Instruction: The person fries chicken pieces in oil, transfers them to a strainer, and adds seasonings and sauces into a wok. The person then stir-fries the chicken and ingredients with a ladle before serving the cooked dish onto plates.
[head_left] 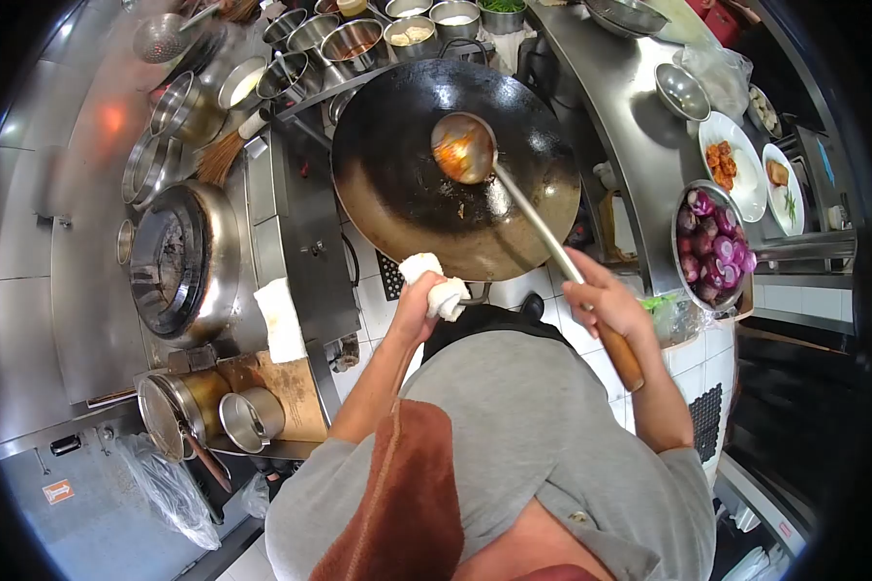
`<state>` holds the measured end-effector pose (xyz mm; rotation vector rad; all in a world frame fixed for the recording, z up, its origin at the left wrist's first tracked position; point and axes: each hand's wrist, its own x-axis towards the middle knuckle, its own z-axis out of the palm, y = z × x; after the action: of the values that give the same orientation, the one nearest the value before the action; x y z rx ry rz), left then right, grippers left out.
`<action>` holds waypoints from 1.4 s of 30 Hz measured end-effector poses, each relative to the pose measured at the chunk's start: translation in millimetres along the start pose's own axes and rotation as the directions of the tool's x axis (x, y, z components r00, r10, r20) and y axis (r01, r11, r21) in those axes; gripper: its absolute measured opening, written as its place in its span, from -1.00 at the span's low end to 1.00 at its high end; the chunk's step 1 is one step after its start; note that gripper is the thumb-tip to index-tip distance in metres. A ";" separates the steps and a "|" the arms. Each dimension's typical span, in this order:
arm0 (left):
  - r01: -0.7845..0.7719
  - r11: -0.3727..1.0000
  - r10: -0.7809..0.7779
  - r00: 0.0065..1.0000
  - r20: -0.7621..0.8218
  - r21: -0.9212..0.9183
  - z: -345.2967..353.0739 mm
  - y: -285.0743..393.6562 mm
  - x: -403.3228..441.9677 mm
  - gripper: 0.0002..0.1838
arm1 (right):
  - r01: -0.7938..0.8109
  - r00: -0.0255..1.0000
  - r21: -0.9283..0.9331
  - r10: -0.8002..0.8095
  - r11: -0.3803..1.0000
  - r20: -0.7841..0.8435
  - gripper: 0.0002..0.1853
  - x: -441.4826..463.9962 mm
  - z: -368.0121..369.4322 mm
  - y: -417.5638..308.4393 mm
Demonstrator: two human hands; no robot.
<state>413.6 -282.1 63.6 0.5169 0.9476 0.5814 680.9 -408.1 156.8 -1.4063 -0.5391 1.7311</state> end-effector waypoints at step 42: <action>-0.089 0.993 0.038 0.872 0.488 0.081 235.2 27.4 74.0 -0.88 | 0.004 0.403 -0.620 -0.569 0.784 -0.717 -0.21 -162.1 -169.3 32.7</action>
<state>643.3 -249.3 151.6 0.7476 0.4794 0.4318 836.4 -585.0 180.1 -2.1949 -0.6234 0.3104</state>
